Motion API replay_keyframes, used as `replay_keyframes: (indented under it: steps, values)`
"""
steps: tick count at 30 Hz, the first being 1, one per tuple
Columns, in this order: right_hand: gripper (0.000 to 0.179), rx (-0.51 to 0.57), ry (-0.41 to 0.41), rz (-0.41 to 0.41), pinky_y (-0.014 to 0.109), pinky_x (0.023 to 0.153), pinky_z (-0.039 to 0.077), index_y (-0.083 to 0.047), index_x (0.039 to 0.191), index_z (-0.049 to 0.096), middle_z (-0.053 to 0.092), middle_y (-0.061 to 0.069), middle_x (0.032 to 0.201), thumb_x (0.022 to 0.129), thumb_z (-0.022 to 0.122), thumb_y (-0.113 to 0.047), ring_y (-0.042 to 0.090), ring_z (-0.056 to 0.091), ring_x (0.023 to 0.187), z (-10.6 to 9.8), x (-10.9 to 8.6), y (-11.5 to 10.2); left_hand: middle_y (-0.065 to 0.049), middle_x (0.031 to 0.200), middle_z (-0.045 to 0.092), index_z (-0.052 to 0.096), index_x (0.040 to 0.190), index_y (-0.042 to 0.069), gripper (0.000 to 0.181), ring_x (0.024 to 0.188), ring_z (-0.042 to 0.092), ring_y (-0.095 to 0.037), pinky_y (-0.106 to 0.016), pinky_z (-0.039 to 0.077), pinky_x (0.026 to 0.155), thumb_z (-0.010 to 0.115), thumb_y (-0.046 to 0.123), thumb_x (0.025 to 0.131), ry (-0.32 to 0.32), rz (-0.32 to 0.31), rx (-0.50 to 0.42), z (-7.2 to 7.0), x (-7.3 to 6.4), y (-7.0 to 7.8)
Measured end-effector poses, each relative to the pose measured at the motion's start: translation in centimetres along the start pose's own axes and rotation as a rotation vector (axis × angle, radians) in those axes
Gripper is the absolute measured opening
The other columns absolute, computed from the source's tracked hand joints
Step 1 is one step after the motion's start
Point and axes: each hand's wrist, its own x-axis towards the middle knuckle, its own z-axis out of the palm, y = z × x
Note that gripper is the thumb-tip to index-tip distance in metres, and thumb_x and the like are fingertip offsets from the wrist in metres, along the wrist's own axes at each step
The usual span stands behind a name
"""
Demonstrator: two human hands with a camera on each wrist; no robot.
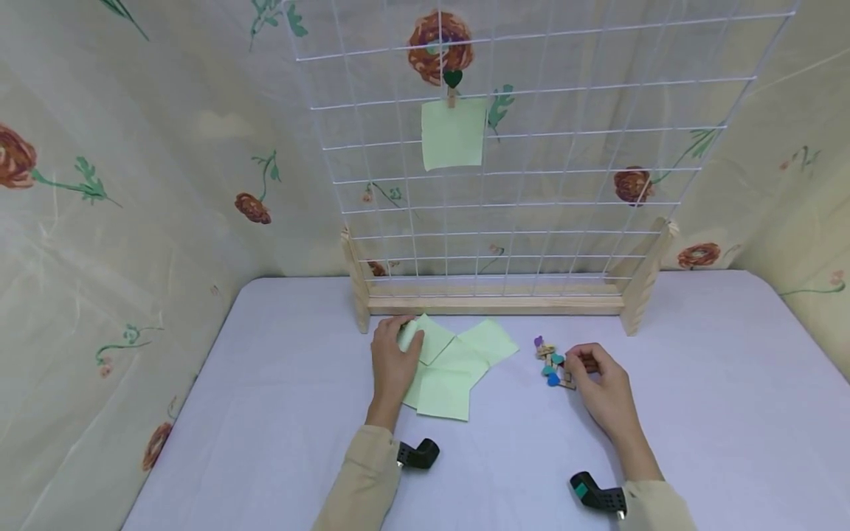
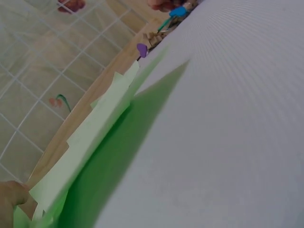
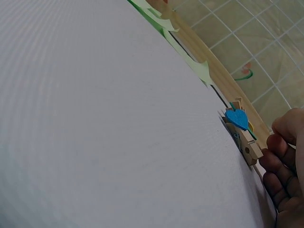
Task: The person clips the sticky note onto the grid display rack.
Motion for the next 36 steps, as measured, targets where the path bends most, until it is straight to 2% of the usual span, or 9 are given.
replay_keyframes:
  steps: [4,8,13,19,24,28,32,36]
  values:
    - [0.021,-0.004,-0.001,0.001,0.015,0.074,0.04,-0.01,0.104,0.06,0.065,0.005,0.094,0.097,0.051,-0.028,0.001,0.05,0.083,-0.05,0.01,-0.04,-0.008,0.112,0.058,0.065,0.113,0.013,0.029,0.104,0.057,-0.024,-0.04,0.048,0.089,0.066,0.01,0.084,0.036,-0.043,-0.103,-0.26,0.06,0.13]
    - [0.021,-0.003,0.002,0.002,0.015,0.074,0.04,-0.01,0.103,0.06,0.065,0.005,0.094,0.097,0.051,-0.028,0.0,0.05,0.082,-0.04,0.01,-0.01,-0.01,0.112,0.056,0.065,0.112,0.012,0.034,0.1,0.058,-0.024,-0.039,0.05,0.084,0.062,0.001,0.08,0.055,-0.061,-0.141,-0.27,0.18,0.12]
    - [0.021,-0.003,0.003,0.009,0.015,0.074,0.04,-0.01,0.103,0.06,0.065,0.005,0.094,0.097,0.051,-0.029,0.0,0.05,0.083,-0.03,-0.05,0.06,-0.011,0.114,0.054,0.063,0.116,0.013,0.036,0.098,0.056,-0.024,-0.037,0.048,0.08,0.061,0.001,0.082,0.086,-0.081,-0.19,-0.22,0.2,-0.1]
    - [0.022,-0.007,-0.003,0.009,0.015,0.074,0.04,-0.011,0.103,0.06,0.065,0.005,0.094,0.097,0.05,-0.029,0.0,0.05,0.083,0.01,-0.09,0.11,-0.007,0.109,0.053,0.063,0.116,0.021,0.036,0.096,0.055,-0.02,-0.033,0.048,0.075,0.062,0.004,0.085,0.141,-0.065,-0.226,-0.15,0.35,-0.37]
    - [0.02,-0.007,-0.003,-0.014,0.015,0.07,0.04,-0.011,0.102,0.061,0.063,0.003,0.09,0.097,0.052,-0.028,0.003,0.05,0.079,0.05,0.01,-0.01,-0.012,0.109,0.049,0.064,0.114,0.016,0.037,0.097,0.05,-0.019,-0.032,0.045,0.075,0.063,0.0,0.08,0.207,-0.116,-0.305,-0.34,0.67,-0.2]
    - [0.021,-0.016,-0.019,-0.025,0.017,0.063,0.039,-0.011,0.101,0.062,0.058,0.002,0.082,0.096,0.054,-0.03,0.007,0.047,0.073,0.15,-0.01,-0.1,-0.011,0.108,0.045,0.065,0.114,0.017,0.044,0.096,0.046,-0.018,-0.03,0.044,0.075,0.06,-0.006,0.075,0.221,-0.175,-0.36,-0.51,0.83,-0.04]
    - [0.022,-0.032,-0.027,-0.024,0.018,0.06,0.037,-0.011,0.101,0.062,0.054,0.002,0.079,0.096,0.053,-0.031,0.009,0.045,0.071,0.25,-0.07,-0.05,-0.006,0.104,0.045,0.063,0.115,0.02,0.047,0.094,0.043,-0.016,-0.027,0.043,0.076,0.056,-0.009,0.078,0.215,-0.217,-0.396,-0.51,0.86,-0.07]
    - [0.023,-0.046,-0.033,-0.02,0.018,0.061,0.037,-0.011,0.102,0.062,0.055,0.003,0.08,0.097,0.052,-0.031,0.01,0.045,0.072,0.17,-0.1,-0.02,-0.009,0.105,0.048,0.061,0.119,0.018,0.045,0.095,0.044,-0.018,-0.03,0.04,0.08,0.054,-0.008,0.082,0.23,-0.22,-0.413,-0.42,0.81,0.0]
